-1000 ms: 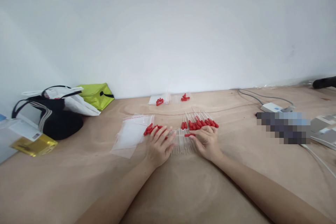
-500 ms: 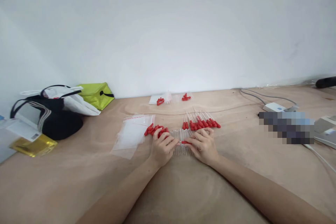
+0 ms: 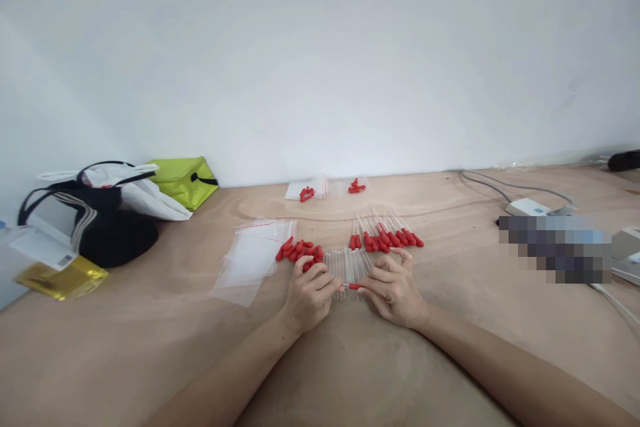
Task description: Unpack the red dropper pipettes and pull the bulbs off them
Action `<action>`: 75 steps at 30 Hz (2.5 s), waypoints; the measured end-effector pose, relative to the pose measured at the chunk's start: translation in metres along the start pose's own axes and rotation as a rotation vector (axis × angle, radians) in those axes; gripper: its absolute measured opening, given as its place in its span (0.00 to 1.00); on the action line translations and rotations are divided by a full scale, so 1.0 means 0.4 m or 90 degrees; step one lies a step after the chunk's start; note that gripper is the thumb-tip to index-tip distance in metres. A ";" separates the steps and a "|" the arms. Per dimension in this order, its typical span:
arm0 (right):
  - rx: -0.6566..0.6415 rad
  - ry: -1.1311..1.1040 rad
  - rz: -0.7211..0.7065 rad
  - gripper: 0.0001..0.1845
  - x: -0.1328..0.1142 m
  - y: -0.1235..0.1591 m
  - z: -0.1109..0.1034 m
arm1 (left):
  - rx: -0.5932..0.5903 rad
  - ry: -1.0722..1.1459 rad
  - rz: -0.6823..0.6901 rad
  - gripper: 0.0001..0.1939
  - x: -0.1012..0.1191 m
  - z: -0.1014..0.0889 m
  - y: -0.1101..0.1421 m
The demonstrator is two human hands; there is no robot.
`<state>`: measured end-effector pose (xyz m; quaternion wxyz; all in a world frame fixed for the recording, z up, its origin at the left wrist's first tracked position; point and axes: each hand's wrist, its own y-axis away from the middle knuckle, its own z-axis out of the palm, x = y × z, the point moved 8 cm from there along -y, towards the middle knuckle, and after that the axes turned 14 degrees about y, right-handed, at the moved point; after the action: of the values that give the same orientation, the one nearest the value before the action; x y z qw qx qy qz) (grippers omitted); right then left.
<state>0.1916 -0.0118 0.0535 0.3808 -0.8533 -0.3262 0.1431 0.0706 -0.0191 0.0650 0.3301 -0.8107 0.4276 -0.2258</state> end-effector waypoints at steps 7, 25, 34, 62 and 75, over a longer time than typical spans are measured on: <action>-0.005 -0.027 0.000 0.07 -0.003 0.002 -0.002 | -0.012 0.001 0.010 0.09 0.007 0.004 0.004; -0.023 -0.069 0.361 0.14 0.235 0.106 -0.008 | 0.007 -0.010 -0.168 0.21 -0.090 -0.019 0.048; -0.114 0.101 0.365 0.08 0.228 0.104 -0.021 | 0.106 0.014 -0.156 0.09 -0.088 -0.009 0.034; -0.111 0.340 0.274 0.17 0.167 -0.077 0.048 | 0.000 0.193 -0.112 0.22 -0.056 0.001 0.015; -0.050 0.287 0.305 0.11 0.171 -0.073 0.017 | 0.035 0.102 -0.152 0.10 -0.091 -0.024 0.027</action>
<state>0.2264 0.0522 0.0711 0.3660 -0.9299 -0.0287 0.0233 0.0392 0.0036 0.0606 0.2876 -0.8258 0.3470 -0.3390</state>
